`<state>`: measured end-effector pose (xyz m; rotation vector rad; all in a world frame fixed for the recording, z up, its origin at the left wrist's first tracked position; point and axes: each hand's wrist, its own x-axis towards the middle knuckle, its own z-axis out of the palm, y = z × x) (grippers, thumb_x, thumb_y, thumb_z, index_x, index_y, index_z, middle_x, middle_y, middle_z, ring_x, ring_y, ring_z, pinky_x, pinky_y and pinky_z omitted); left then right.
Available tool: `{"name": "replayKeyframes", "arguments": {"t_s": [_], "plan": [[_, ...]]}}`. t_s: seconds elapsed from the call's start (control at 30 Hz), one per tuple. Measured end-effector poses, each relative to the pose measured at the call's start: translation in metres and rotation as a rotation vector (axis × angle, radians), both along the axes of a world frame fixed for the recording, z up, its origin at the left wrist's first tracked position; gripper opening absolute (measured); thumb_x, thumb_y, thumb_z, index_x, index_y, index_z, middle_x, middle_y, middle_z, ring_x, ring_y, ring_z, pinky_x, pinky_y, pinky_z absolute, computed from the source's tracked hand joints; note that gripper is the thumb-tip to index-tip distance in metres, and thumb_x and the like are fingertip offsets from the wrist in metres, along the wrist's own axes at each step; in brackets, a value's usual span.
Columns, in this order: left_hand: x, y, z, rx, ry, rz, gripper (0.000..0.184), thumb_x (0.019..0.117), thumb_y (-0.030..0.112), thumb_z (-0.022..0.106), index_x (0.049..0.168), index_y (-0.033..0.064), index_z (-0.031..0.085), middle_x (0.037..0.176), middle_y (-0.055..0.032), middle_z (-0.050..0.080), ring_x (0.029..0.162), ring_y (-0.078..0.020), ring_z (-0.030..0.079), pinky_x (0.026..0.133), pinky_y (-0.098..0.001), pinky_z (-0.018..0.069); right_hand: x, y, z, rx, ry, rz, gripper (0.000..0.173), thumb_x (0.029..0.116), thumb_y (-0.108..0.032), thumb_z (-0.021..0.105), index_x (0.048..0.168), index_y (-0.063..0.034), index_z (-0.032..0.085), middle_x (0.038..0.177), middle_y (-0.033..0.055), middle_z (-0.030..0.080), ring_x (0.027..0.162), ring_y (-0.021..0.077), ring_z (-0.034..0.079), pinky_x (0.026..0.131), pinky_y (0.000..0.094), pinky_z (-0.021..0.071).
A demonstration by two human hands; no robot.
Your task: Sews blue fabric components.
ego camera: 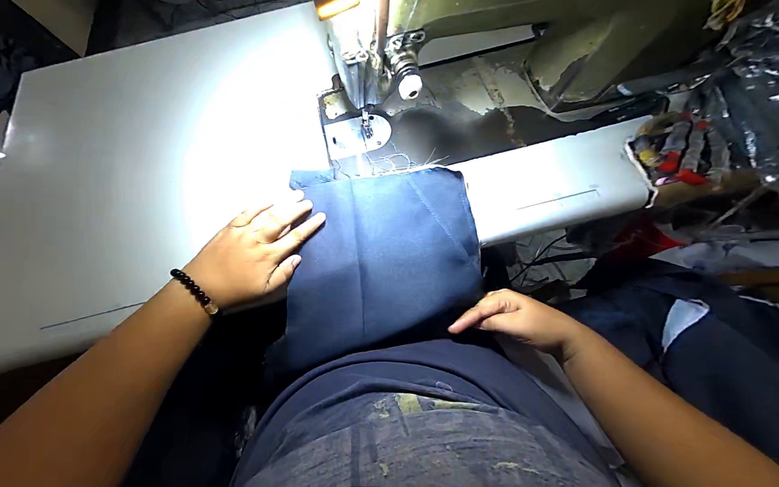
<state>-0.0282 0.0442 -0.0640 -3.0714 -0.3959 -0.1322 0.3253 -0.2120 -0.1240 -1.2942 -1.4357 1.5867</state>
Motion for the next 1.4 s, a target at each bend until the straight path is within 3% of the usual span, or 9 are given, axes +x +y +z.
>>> {"name": "replayKeyframes", "arguments": {"t_s": [0.1,0.27,0.37,0.47,0.57,0.83,1.03,1.17,1.4], "plan": [[0.028,-0.010,-0.006,-0.068,-0.022,0.023,0.064,0.1064,0.043,0.022,0.158,0.0105,0.042,0.167,-0.0129,0.033,0.155,-0.0274,0.031,0.122,-0.0547,0.0251,0.029,0.000,0.031,0.070,-0.045,-0.046,0.037,0.0925,-0.003,0.040,0.088,-0.0056,0.077,0.091,-0.0119,0.075,0.091,-0.0069,0.066,0.089,0.0188,0.0536],[0.104,-0.044,-0.031,-0.210,-0.171,0.249,0.082,0.1030,0.064,0.022,0.161,0.0072,0.033,0.169,-0.0166,0.026,0.157,-0.0394,0.018,0.119,-0.0710,0.0143,0.111,0.020,0.118,0.187,-0.386,-0.310,0.032,0.0881,-0.001,0.039,0.070,-0.0137,0.061,0.074,-0.0111,0.065,0.071,-0.0037,0.060,0.067,0.0189,0.0500],[0.125,-0.043,-0.036,-0.220,-0.196,0.271,0.082,0.1031,0.063,0.024,0.161,0.0060,0.032,0.169,-0.0183,0.025,0.157,-0.0414,0.018,0.119,-0.0686,0.0184,0.128,0.043,0.160,-0.021,-0.925,-0.148,0.027,0.0996,0.006,0.046,0.099,-0.0010,0.071,0.099,0.0110,0.070,0.090,0.0203,0.065,0.081,0.0423,0.0521],[0.116,-0.028,-0.037,-0.225,-0.200,0.241,0.085,0.1009,0.068,0.026,0.161,0.0082,0.034,0.169,-0.0158,0.027,0.157,-0.0391,0.019,0.120,-0.0687,0.0176,0.077,0.056,0.158,-0.027,-1.318,-0.114,0.021,0.1024,-0.017,0.057,0.110,-0.0084,0.075,0.105,0.0216,0.071,0.102,0.0435,0.068,0.081,0.0684,0.0510],[0.106,-0.012,-0.040,-0.257,-0.214,0.230,0.090,0.0958,0.075,0.032,0.161,0.0133,0.036,0.169,-0.0134,0.027,0.158,-0.0339,0.020,0.120,-0.0684,0.0154,0.013,0.073,0.116,0.438,-1.147,-0.109,0.018,0.0973,-0.023,0.063,0.095,-0.0109,0.075,0.088,0.0108,0.068,0.085,0.0312,0.069,0.066,0.0540,0.0549],[0.104,0.005,-0.022,-0.316,-0.234,0.225,0.091,0.0815,0.072,0.061,0.140,0.0024,0.055,0.161,-0.0201,0.038,0.149,-0.0359,0.038,0.117,-0.0626,0.0304,0.000,0.167,0.094,0.829,-0.939,-0.043,0.022,0.0973,-0.015,0.056,0.105,-0.0074,0.075,0.102,0.0128,0.071,0.106,0.0334,0.066,0.086,0.0536,0.0496],[0.109,0.010,-0.013,-0.372,-0.202,0.239,0.092,0.0804,0.075,0.062,0.139,0.0039,0.055,0.163,-0.0194,0.036,0.151,-0.0330,0.035,0.119,-0.0569,0.0294,0.000,0.199,0.068,0.817,-0.909,0.080,0.035,0.0971,-0.009,0.050,0.126,-0.0085,0.069,0.142,0.0096,0.062,0.137,0.0299,0.054,0.111,0.0592,0.0391],[0.112,0.015,-0.008,-0.370,-0.172,0.242,0.091,0.0806,0.073,0.062,0.140,0.0048,0.054,0.163,-0.0188,0.035,0.152,-0.0327,0.034,0.118,-0.0567,0.0312,0.002,0.203,0.059,0.796,-0.904,0.069,0.040,0.1023,-0.013,0.043,0.137,-0.0066,0.063,0.148,0.0114,0.057,0.140,0.0298,0.052,0.115,0.0580,0.0363],[0.121,0.034,-0.002,-0.396,-0.112,0.240,0.085,0.0839,0.067,0.063,0.139,0.0033,0.051,0.167,-0.0190,0.028,0.155,-0.0309,0.027,0.120,-0.0540,0.0263,0.005,0.215,0.059,0.727,-0.956,0.048,0.038,0.1048,-0.018,0.042,0.134,-0.0092,0.065,0.149,0.0091,0.057,0.144,0.0278,0.048,0.118,0.0573,0.0312]]}}
